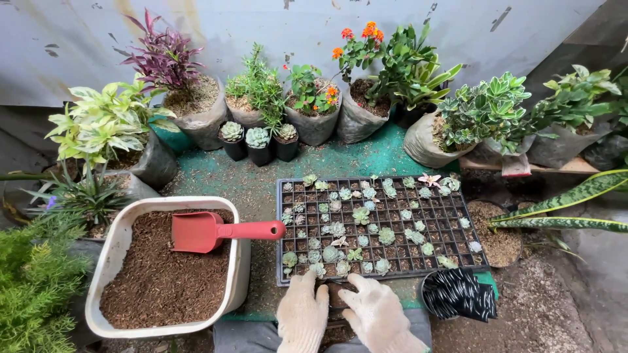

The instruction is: Filling a seedling tray containing succulent cuttings with soil using a small hand trowel.

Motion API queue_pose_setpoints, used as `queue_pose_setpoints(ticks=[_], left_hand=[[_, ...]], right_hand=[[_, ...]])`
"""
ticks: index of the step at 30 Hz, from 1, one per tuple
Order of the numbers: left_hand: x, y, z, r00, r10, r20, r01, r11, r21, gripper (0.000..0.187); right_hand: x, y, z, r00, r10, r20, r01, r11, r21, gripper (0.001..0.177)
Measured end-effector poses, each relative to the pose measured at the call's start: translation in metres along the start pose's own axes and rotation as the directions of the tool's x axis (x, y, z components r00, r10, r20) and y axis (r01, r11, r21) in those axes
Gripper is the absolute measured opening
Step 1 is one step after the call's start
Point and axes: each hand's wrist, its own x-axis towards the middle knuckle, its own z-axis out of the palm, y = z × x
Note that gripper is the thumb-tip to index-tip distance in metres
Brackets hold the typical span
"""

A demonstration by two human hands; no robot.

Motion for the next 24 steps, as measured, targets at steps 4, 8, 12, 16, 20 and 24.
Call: queue_pose_setpoints(ticks=[4,8,12,16,20,24], left_hand=[[-0.008,0.002,0.005,0.986,-0.127,0.111,0.133,0.989,-0.056,0.056],[-0.011,0.004,0.01,0.988,-0.101,0.118,0.11,0.991,-0.07,0.057],[-0.008,-0.004,0.012,0.991,-0.1,0.093,0.107,0.992,-0.073,0.057],[-0.012,0.005,-0.004,0.989,-0.116,0.096,0.122,0.991,-0.051,0.055],[-0.012,0.011,-0.007,0.979,-0.142,0.148,0.146,0.989,-0.018,0.058],[-0.014,0.022,-0.016,0.956,-0.144,0.255,0.156,0.987,-0.025,0.053]], right_hand=[[0.017,-0.016,-0.008,0.96,0.204,-0.191,-0.184,0.976,0.116,0.041],[0.048,-0.003,0.012,0.989,0.14,0.047,-0.125,0.966,-0.227,0.033],[0.061,0.013,0.023,0.985,0.147,0.086,-0.112,0.94,-0.321,0.017],[0.049,0.002,-0.002,0.982,0.017,-0.187,-0.044,0.988,-0.145,0.018],[0.041,-0.007,-0.014,0.936,0.34,0.093,-0.337,0.94,-0.047,0.04],[0.036,-0.001,0.001,0.847,0.448,0.286,-0.465,0.885,-0.007,0.047]])
